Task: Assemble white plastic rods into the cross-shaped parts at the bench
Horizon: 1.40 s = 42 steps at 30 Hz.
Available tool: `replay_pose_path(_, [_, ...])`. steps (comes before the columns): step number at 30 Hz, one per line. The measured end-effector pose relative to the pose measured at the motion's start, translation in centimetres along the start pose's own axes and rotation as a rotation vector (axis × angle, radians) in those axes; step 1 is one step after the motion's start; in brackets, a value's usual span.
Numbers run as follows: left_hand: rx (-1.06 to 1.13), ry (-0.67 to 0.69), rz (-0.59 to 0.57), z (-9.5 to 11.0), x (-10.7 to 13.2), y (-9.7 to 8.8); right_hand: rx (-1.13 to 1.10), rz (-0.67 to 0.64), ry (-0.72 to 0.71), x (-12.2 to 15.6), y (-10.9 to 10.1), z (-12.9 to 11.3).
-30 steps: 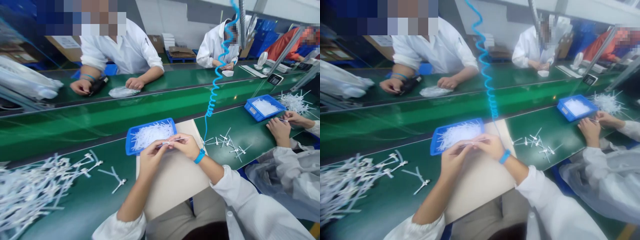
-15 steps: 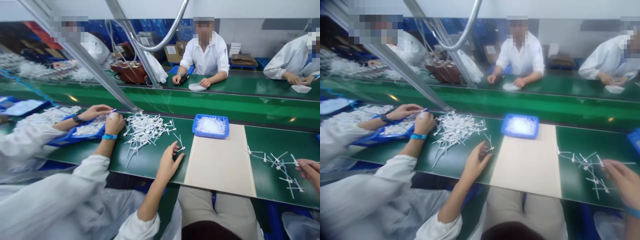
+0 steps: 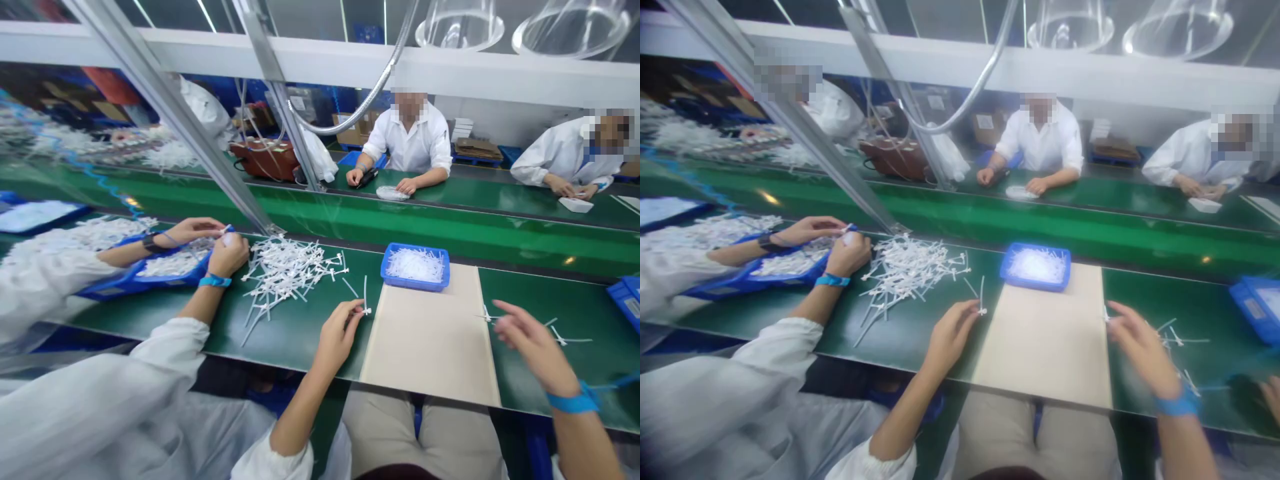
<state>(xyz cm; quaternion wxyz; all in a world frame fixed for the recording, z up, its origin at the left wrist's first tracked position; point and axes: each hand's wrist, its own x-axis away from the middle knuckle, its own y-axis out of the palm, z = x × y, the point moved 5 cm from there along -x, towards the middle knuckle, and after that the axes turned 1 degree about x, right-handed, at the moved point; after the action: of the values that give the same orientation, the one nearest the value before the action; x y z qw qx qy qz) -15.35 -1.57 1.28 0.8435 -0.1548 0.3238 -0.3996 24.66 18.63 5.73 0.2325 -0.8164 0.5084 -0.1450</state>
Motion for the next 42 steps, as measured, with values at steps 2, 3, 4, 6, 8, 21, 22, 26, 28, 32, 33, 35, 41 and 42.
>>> replay_pose_path(2, [0.063, 0.019, -0.026, 1.7, -0.7, 0.5, -0.204, -0.206, 0.025, -1.3, 6.9, -2.9])
replay_pose_path(3, [0.086, 0.040, -0.050, 2.6, -1.3, 0.9, -0.294, -0.276, 0.027, -2.0, 9.9, -4.0])
replay_pose_path(4, [0.102, 0.071, -0.080, 3.5, -1.9, 1.5, -0.385, -0.335, 0.038, -2.7, 12.5, -4.8])
replay_pose_path(6, [0.126, 0.152, -0.159, 5.2, -3.3, 2.8, -0.544, -0.431, 0.059, -4.1, 16.6, -5.6])
replay_pose_path(8, [0.140, 0.229, -0.244, 6.2, -4.6, 4.1, -0.671, -0.476, 0.054, -5.5, 18.8, -6.0])
replay_pose_path(21, [0.029, 0.351, -0.318, 6.2, -10.8, 6.9, -0.921, -0.288, 0.037, -9.3, 17.3, -3.7])
replay_pose_path(22, [-0.050, 0.307, -0.207, 5.3, -11.6, 6.4, -0.940, -0.262, 0.051, -9.4, 17.0, -3.6])
replay_pose_path(26, [-0.412, 0.119, -0.085, 1.4, -13.8, 6.0, -0.993, -0.221, 0.081, -9.3, 16.3, -3.8])
replay_pose_path(28, [-0.524, 0.072, -0.144, 0.2, -13.9, 6.6, -0.984, -0.213, 0.085, -9.1, 16.3, -4.0])
replay_pose_path(32, [-0.627, 0.003, -0.190, 0.0, -13.7, 7.5, -0.922, -0.214, 0.063, -9.0, 16.7, -4.2])
replay_pose_path(33, [-0.635, -0.009, -0.204, 0.1, -13.7, 7.6, -0.911, -0.224, 0.055, -9.0, 16.9, -4.2])
replay_pose_path(35, [-0.631, -0.028, -0.221, 0.4, -13.9, 7.7, -0.906, -0.240, 0.038, -9.0, 17.1, -4.2])
replay_pose_path(41, [-0.517, -0.019, -0.133, 0.4, -14.2, 7.6, -0.965, -0.192, 0.006, -9.3, 16.9, -4.3])
replay_pose_path(42, [-0.491, -0.014, -0.120, 0.2, -14.2, 7.6, -0.974, -0.185, 0.007, -9.4, 16.7, -4.3])
